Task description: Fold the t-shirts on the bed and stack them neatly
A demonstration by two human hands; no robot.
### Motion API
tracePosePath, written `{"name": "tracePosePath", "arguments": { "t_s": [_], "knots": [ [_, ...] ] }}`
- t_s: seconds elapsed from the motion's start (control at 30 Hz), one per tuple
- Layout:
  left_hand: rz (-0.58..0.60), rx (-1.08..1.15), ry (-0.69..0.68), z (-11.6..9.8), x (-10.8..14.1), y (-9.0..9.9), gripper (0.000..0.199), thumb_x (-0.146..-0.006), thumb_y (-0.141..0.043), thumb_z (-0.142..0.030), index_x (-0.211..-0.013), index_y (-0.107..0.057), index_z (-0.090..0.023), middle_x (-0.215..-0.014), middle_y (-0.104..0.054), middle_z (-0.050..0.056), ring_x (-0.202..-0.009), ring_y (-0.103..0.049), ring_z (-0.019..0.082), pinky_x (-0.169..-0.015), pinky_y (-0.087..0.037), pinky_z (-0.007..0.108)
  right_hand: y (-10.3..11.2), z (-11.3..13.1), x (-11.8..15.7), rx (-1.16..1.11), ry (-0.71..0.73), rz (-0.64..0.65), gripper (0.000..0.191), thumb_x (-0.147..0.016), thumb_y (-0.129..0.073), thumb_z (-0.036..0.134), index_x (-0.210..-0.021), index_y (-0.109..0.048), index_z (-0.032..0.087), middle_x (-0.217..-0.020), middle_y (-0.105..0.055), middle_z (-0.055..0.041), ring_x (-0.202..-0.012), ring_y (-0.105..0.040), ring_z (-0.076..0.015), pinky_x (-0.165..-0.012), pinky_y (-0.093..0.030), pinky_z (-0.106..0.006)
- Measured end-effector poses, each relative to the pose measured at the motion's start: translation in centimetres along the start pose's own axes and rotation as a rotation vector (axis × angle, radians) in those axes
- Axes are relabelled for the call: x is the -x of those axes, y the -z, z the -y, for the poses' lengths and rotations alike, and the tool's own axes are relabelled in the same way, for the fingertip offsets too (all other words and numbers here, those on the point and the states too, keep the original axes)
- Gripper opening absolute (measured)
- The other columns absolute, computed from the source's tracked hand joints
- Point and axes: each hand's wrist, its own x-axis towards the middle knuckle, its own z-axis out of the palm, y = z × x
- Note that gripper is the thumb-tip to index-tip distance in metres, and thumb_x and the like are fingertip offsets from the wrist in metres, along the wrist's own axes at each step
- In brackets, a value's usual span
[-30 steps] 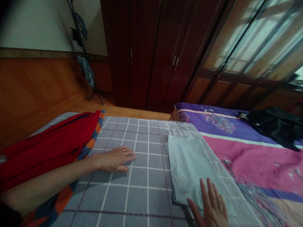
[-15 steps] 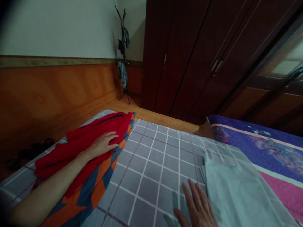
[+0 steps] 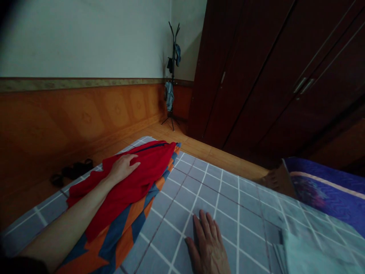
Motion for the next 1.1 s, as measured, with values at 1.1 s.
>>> {"name": "tracePosePath", "arguments": {
  "t_s": [1.1],
  "knots": [
    [0.071,0.160,-0.077,-4.5,5.7,3.3,0.020,-0.090,-0.044,-0.033,-0.089,-0.060,-0.020,-0.094,-0.067,0.005,-0.091,-0.062,0.020,-0.084,-0.046,0.032,-2.5,-2.4,0.4,0.008,0.126,-0.117,0.054,-0.082,-0.055,0.053,-0.127,-0.055,0.022,-0.134,-0.052,-0.0124,-0.117,-0.053,-0.0343,-0.087,-0.052,-0.045]
  ]
}}
